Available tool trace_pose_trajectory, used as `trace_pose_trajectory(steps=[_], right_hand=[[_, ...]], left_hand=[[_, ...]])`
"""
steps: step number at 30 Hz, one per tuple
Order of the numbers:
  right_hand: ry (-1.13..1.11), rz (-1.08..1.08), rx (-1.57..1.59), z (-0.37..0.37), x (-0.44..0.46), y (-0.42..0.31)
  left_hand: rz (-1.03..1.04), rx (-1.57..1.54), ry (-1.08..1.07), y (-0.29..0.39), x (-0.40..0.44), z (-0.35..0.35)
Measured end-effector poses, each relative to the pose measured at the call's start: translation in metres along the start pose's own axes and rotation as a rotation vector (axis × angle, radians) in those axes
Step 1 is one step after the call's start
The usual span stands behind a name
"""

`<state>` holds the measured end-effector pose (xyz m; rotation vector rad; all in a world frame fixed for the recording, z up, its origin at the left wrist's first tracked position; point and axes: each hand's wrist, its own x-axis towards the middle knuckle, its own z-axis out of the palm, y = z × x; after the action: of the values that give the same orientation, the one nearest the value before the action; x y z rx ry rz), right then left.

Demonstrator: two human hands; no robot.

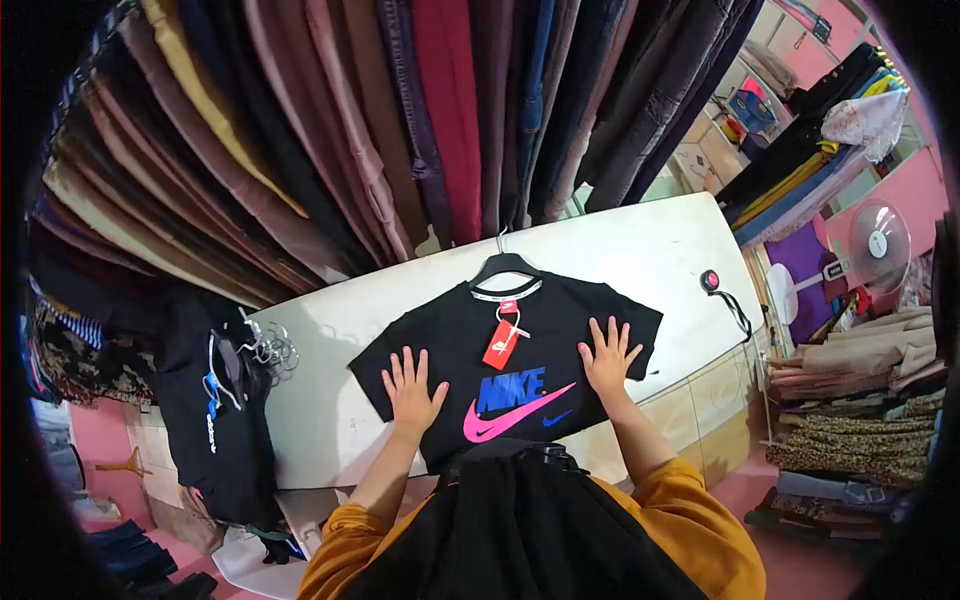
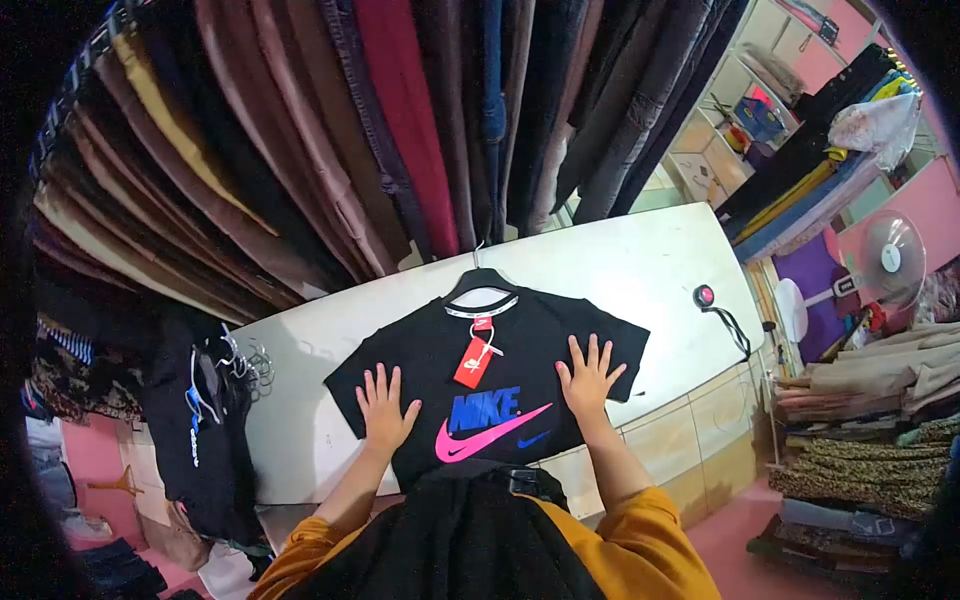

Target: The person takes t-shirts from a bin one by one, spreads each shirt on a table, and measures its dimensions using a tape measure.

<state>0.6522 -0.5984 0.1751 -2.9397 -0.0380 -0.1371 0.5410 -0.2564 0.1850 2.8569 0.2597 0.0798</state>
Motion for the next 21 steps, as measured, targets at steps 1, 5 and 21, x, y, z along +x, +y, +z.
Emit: trace_pose_trajectory(steps=[1, 5, 21], right_hand=[[-0.001, 0.007, -0.008, 0.004, 0.005, 0.005], [0.009, -0.069, -0.007, 0.012, 0.033, 0.013], [-0.174, 0.125, 0.062, -0.011, 0.121, 0.14]], left_hand=[[-0.006, 0.009, -0.002, 0.0, 0.002, 0.003], [-0.066, 0.031, 0.002, 0.007, 0.017, 0.009], [-0.269, 0.148, -0.001, 0.047, 0.033, 0.032]])
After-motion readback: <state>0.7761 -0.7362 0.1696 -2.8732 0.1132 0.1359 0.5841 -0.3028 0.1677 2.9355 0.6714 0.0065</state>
